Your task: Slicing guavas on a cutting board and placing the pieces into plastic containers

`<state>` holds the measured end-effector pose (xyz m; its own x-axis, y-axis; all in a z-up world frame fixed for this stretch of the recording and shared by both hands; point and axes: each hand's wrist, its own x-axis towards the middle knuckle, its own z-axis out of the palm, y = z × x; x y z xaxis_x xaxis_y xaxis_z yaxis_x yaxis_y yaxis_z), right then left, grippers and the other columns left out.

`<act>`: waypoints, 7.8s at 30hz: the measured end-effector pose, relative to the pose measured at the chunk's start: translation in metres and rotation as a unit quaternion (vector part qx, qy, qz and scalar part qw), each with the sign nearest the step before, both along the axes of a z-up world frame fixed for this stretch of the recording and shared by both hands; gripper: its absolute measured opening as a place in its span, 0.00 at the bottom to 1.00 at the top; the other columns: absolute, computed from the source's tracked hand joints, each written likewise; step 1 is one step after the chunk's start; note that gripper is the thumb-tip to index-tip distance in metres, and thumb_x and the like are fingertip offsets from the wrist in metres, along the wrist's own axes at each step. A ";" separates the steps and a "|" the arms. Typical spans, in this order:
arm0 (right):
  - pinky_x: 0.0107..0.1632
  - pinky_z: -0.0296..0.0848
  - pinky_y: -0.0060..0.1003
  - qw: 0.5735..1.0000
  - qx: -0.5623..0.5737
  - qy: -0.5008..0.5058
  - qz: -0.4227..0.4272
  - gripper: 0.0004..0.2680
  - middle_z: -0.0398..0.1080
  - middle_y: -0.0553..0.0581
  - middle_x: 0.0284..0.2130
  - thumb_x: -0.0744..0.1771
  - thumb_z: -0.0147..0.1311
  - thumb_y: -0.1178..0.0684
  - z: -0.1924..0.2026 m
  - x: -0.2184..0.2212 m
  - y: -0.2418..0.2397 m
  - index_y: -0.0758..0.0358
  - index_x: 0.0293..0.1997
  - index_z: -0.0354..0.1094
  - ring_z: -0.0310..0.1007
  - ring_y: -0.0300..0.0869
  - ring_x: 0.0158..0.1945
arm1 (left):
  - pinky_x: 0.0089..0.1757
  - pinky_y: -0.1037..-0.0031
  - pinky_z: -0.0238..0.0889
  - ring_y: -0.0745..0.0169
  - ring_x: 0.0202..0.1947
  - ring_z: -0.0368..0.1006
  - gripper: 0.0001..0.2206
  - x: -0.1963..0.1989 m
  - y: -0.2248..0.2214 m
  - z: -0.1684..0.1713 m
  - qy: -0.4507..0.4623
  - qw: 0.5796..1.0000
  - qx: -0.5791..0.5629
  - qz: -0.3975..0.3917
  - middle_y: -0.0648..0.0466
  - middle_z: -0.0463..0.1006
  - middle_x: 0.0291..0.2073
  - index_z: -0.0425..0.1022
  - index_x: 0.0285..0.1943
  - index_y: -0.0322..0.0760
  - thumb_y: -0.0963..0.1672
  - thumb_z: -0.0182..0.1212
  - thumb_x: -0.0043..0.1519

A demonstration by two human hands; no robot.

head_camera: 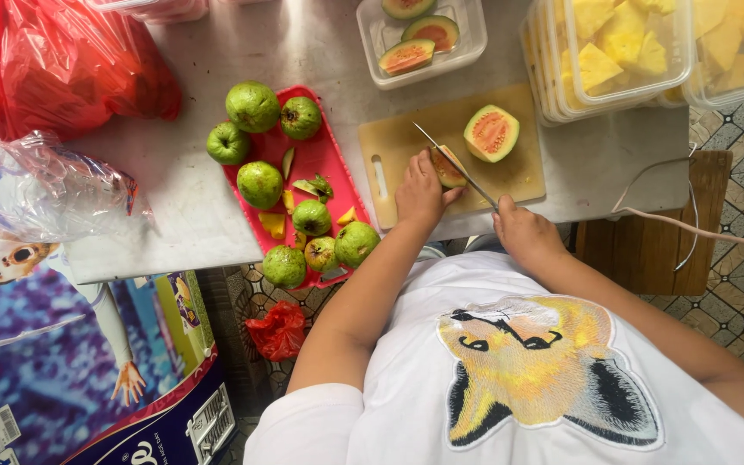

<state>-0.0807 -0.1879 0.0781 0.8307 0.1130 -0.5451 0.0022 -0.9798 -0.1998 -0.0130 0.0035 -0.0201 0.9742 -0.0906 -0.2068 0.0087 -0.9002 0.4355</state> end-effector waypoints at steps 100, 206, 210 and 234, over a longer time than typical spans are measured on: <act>0.61 0.67 0.53 0.813 0.526 -0.160 -0.191 0.15 0.70 0.66 0.56 0.62 0.56 0.67 -0.057 0.048 0.042 0.70 0.53 0.73 0.68 0.55 0.62 | 0.52 0.56 0.74 0.40 0.56 0.68 0.41 0.019 0.015 -0.001 0.003 0.990 -0.089 -0.111 0.48 0.60 0.55 0.59 0.65 0.52 0.47 0.80 0.43; 0.46 0.77 0.61 0.994 0.024 0.078 -0.071 0.13 0.77 0.67 0.41 0.73 0.33 0.39 0.049 0.004 -0.026 0.53 0.58 0.56 0.80 0.65 0.45 | 0.53 0.40 0.70 0.31 0.56 0.73 0.49 0.022 -0.017 0.021 0.175 0.982 -0.069 -0.022 0.41 0.66 0.54 0.41 0.74 0.30 0.52 0.75 0.53; 0.46 0.78 0.58 0.995 0.021 0.080 -0.063 0.12 0.77 0.67 0.40 0.74 0.33 0.41 0.050 0.006 -0.023 0.53 0.58 0.57 0.81 0.62 0.45 | 0.53 0.38 0.69 0.30 0.56 0.73 0.49 0.022 -0.016 0.021 0.177 0.981 -0.081 -0.024 0.40 0.65 0.55 0.41 0.74 0.29 0.50 0.75 0.53; 0.43 0.77 0.65 0.996 0.052 0.046 -0.052 0.11 0.76 0.74 0.30 0.72 0.38 0.41 -0.045 0.035 -0.005 0.58 0.50 0.53 0.79 0.70 0.40 | 0.55 0.41 0.68 0.28 0.58 0.71 0.48 0.009 -0.006 0.023 0.140 0.982 -0.128 -0.003 0.38 0.64 0.58 0.43 0.75 0.30 0.53 0.73 0.54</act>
